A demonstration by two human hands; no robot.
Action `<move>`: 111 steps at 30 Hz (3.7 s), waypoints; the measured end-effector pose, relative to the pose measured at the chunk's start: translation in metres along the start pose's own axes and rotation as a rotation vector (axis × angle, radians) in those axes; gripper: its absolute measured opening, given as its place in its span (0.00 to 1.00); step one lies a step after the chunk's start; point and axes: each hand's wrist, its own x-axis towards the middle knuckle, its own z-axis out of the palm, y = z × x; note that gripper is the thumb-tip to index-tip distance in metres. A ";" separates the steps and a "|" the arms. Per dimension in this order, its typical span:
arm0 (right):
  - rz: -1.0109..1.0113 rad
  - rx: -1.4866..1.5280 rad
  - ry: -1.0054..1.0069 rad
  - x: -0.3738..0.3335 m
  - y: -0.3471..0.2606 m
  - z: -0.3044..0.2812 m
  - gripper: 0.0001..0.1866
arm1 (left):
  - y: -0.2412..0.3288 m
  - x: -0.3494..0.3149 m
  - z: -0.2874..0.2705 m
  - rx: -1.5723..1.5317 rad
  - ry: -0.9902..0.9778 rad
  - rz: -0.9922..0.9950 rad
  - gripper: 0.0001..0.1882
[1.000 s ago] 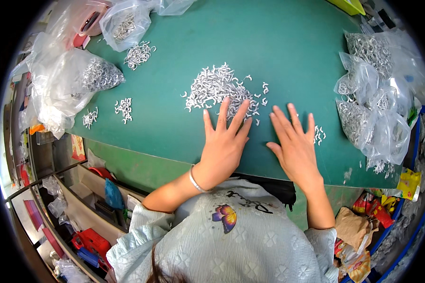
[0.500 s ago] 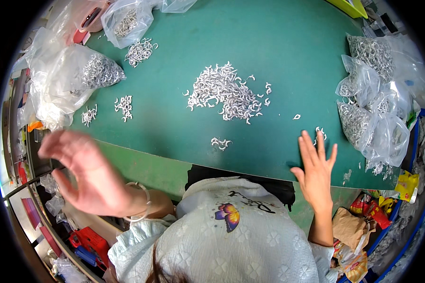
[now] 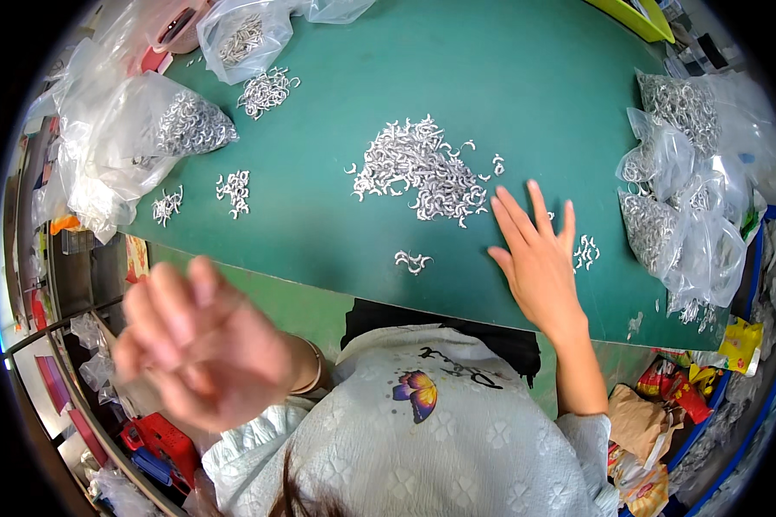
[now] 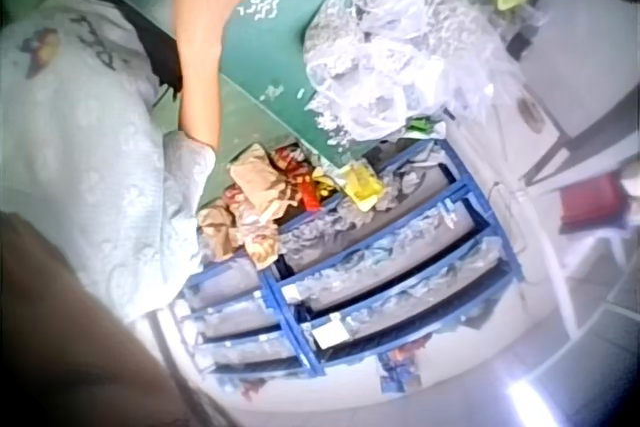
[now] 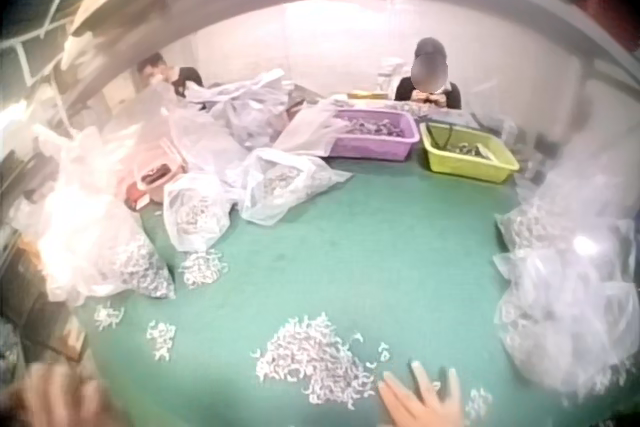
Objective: The person sorts small silver-colored metal clips on a green table by hand, picking them up from a large pile and placing them into smaller groups or plastic bags.
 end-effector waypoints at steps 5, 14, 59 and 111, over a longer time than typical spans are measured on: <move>0.133 0.000 -0.112 -0.045 0.005 -0.012 0.35 | -0.022 -0.036 -0.024 0.754 -0.650 -0.235 0.13; 0.201 0.001 -0.078 -0.060 0.005 -0.018 0.37 | -0.075 -0.093 -0.010 1.124 -1.139 -0.321 0.22; 0.194 0.061 -0.062 -0.068 0.013 -0.020 0.34 | -0.094 -0.112 0.011 1.250 -1.432 -0.271 0.29; -0.035 0.181 0.000 -0.017 -0.019 0.016 0.38 | -0.069 -0.102 -0.033 0.987 -1.073 -0.314 0.14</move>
